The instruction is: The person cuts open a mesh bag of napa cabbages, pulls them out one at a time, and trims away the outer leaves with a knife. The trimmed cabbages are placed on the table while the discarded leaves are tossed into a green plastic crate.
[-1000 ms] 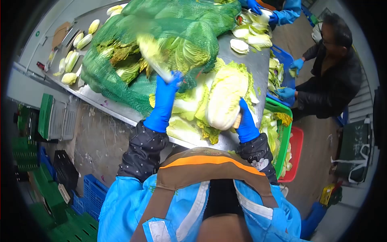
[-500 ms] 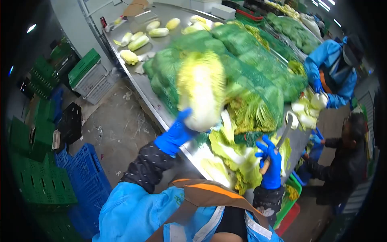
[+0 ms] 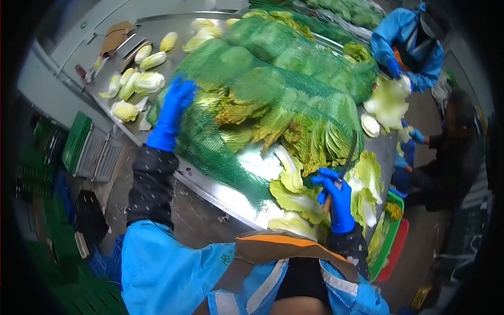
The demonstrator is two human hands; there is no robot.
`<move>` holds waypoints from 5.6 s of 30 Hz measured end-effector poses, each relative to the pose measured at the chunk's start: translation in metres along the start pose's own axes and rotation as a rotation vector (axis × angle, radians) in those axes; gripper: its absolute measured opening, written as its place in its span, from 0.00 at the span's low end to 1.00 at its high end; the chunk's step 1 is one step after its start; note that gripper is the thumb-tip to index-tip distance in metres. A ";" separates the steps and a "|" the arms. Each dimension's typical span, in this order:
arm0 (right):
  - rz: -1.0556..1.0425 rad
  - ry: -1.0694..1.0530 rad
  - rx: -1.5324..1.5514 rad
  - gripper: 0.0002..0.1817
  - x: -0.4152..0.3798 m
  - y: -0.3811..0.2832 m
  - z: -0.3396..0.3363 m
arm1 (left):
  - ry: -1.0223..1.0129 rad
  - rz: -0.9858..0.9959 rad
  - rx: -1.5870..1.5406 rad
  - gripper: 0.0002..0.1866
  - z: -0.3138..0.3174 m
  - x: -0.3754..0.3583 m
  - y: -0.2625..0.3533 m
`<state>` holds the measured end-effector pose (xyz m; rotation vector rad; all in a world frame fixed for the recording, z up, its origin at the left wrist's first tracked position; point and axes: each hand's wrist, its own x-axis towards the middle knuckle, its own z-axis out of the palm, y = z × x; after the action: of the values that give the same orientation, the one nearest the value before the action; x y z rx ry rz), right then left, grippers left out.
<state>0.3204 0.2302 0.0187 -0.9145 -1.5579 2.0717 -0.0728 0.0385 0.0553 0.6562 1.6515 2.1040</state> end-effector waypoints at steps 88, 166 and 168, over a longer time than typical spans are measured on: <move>-0.226 1.144 -0.883 0.11 -0.028 0.047 -0.298 | -1.331 0.082 0.545 0.41 0.448 -0.198 -0.154; 0.102 -0.088 -0.860 0.14 -0.142 0.108 -0.317 | -0.919 0.401 1.016 0.49 0.414 -0.336 -0.177; 0.080 -0.066 -1.000 0.16 -0.132 0.128 -0.318 | -0.898 0.410 0.989 0.49 0.416 -0.337 -0.180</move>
<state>0.6464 0.3261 -0.1211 -1.2093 -2.6775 1.2794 0.4446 0.2197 -0.0793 1.9832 1.9272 0.7089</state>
